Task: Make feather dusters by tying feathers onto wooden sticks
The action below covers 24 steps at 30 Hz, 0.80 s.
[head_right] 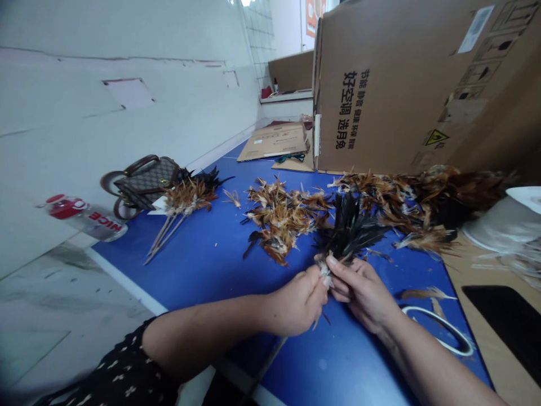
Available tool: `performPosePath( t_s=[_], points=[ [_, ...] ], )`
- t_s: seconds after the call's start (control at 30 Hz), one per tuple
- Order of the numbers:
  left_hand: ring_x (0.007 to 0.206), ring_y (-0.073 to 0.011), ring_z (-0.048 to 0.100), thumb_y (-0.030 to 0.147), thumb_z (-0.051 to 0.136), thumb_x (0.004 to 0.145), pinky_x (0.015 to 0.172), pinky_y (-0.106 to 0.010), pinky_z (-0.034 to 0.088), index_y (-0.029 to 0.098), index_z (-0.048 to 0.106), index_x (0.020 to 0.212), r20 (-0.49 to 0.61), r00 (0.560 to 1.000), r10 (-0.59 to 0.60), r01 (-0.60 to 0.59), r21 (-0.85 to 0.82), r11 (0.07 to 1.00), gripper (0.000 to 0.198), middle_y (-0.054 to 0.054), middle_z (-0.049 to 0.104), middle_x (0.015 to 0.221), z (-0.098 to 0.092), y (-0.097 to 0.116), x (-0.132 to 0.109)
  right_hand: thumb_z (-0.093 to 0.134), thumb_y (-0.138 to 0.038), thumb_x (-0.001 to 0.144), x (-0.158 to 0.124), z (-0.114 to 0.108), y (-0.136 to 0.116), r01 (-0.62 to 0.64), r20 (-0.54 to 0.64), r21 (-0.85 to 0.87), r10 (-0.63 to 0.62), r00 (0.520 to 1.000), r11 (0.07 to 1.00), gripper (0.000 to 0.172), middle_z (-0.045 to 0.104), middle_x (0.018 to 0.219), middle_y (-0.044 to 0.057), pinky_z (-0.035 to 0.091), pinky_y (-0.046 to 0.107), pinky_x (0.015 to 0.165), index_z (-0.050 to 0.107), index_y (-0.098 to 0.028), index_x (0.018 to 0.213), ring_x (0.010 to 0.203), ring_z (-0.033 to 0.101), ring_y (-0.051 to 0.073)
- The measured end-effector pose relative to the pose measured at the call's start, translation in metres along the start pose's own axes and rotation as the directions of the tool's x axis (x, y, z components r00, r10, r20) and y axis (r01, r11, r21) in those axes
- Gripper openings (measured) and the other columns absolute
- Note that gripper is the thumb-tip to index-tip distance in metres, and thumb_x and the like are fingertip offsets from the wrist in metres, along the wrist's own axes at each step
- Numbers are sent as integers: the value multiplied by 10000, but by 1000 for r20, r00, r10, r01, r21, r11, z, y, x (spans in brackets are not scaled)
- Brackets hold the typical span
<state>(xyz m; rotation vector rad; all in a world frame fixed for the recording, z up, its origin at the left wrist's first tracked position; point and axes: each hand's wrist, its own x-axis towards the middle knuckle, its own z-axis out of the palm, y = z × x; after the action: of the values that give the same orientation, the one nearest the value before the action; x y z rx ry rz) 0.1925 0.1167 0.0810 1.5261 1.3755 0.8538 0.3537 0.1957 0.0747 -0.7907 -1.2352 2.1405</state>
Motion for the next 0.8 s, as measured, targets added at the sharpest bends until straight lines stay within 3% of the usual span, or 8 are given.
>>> performPosePath(
  t_s=[0.13,0.37,0.63,0.8],
  points=[
    [661,-149,565,458,500,1089,660,-291,498,216,526,1019,27,999,-32,35,-121,992,253,21,523,693,3,-2,0,917,-612,815,2,0,7,11,-52,-1,-11,999,1000,698,210,547,-102,148,272,498,411,-216,542,535,142,61],
    [466,-78,459,603,455,1085,425,-215,419,247,389,974,191,964,-185,237,-302,923,379,79,467,705,2,1,3,905,-648,811,2,0,8,46,-97,-81,-54,994,996,776,223,521,-93,187,282,508,341,-234,476,528,180,64],
    [525,-39,427,676,578,1013,444,-196,384,257,382,1040,176,954,-241,299,-579,759,463,46,520,916,11,3,1,898,-703,780,1,-3,7,44,-123,-168,-65,990,985,755,300,477,-69,191,298,516,404,-229,460,507,233,76],
    [525,-33,372,642,562,1031,478,-199,336,227,439,1035,220,948,-229,316,-573,756,432,53,476,843,7,8,-1,890,-718,776,-1,1,2,37,-114,-196,-60,992,980,783,288,464,-73,178,304,522,369,-236,446,500,217,71]
  ],
)
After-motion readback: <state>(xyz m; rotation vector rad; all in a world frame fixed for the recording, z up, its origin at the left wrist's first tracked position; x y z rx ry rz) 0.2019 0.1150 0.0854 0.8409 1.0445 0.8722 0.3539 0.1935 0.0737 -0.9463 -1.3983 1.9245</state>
